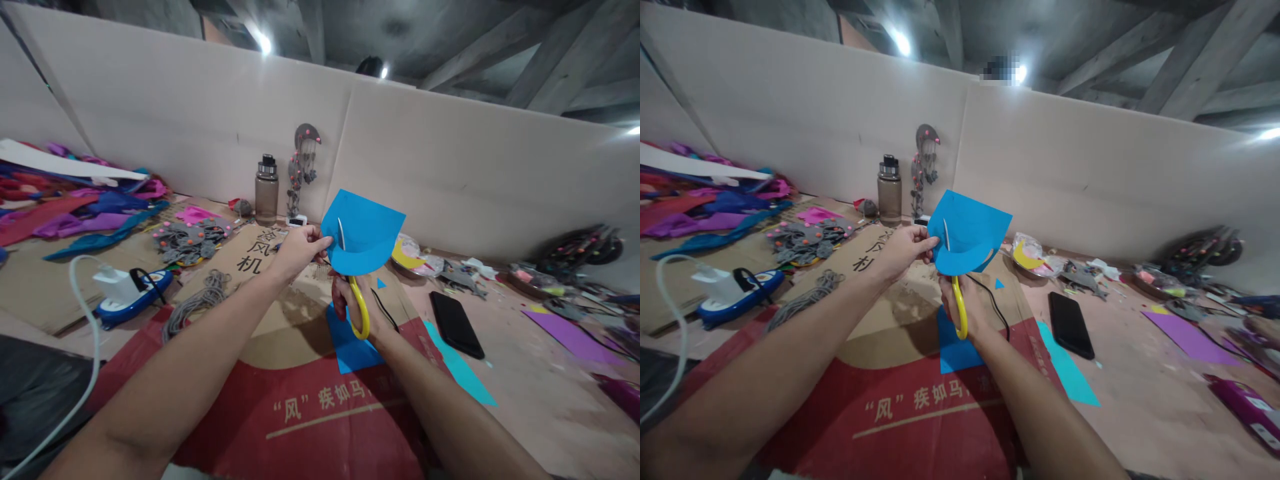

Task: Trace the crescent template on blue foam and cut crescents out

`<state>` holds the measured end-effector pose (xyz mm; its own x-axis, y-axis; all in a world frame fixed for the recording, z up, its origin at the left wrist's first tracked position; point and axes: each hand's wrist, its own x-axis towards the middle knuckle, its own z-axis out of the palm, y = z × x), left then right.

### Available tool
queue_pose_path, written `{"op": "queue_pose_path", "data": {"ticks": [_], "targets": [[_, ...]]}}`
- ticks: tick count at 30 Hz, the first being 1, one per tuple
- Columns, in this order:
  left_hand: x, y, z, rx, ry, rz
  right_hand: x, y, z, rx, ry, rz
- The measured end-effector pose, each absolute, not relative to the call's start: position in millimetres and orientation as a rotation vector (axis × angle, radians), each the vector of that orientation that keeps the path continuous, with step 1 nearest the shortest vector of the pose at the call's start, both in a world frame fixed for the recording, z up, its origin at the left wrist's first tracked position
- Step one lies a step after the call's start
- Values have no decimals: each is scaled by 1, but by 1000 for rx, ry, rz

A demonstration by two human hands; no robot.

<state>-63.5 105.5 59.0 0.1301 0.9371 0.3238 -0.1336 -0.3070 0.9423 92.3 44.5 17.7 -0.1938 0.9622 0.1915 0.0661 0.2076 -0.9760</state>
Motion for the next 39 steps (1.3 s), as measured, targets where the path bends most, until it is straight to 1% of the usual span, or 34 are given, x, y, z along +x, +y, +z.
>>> {"op": "queue_pose_path", "data": {"ticks": [5,11,16,25,31,39], "targets": [[-63,105,59,1425,854,1355,92,45,21,-1049,-1575,1059],[-63,104,59,1448,852,1352,92,46,21,-1014,-1592,1037],[-63,104,61,1452,868,1365,94,46,23,-1077,-1699,999],[-65,101,69,1456,880,1408,96,48,19,-1071,-1739,1001],[-67,98,71,1552,919,1422,95,47,21,-1036,-1693,1053],[-61,93,71,1519,919,1447,95,47,19,-1039,-1627,1071]]}}
